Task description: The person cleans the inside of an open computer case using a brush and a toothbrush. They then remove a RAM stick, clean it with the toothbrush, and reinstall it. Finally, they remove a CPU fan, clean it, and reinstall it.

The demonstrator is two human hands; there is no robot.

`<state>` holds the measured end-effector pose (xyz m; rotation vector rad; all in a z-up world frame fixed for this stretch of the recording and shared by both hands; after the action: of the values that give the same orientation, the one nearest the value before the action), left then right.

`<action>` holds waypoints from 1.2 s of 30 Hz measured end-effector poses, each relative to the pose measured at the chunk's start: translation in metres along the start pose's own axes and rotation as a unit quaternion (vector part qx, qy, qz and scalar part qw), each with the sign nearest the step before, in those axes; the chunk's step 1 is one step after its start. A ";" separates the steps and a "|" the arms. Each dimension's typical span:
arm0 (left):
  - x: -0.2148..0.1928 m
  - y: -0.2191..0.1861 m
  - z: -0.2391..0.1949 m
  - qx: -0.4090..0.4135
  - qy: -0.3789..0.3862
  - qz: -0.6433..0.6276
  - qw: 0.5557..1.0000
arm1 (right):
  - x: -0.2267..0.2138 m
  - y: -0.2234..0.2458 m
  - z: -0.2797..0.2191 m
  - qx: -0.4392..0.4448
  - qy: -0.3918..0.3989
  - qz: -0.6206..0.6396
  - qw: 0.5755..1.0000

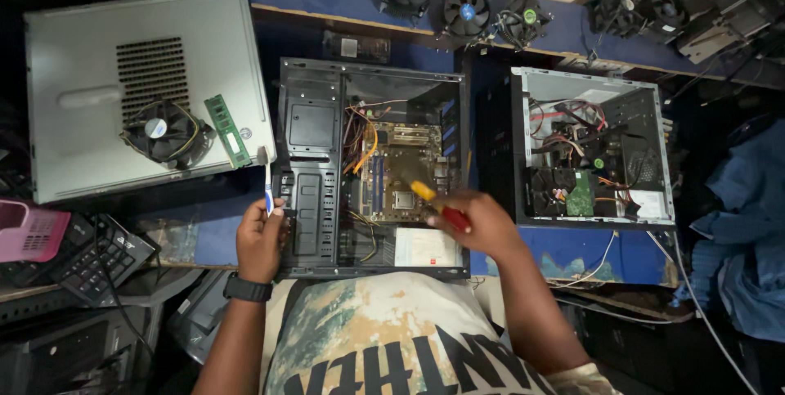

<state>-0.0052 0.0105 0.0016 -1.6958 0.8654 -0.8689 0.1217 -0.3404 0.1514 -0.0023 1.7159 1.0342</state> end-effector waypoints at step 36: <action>0.001 0.001 0.005 -0.030 0.013 -0.080 0.996 | 0.028 0.002 0.030 -0.084 -0.152 0.032 0.984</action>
<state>-0.0008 0.0118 -0.0001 -1.8288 0.7880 -0.9813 0.1327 -0.3074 0.1295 0.0992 1.3569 1.1614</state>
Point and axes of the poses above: each hand's wrist, its own z-axis towards the middle knuckle, its own x-axis out of the palm, y = z × x, the point moved 2 cm from there along z, towards the middle knuckle, and after that the axes turned 2 degrees about -z, right-handed, at the moved point
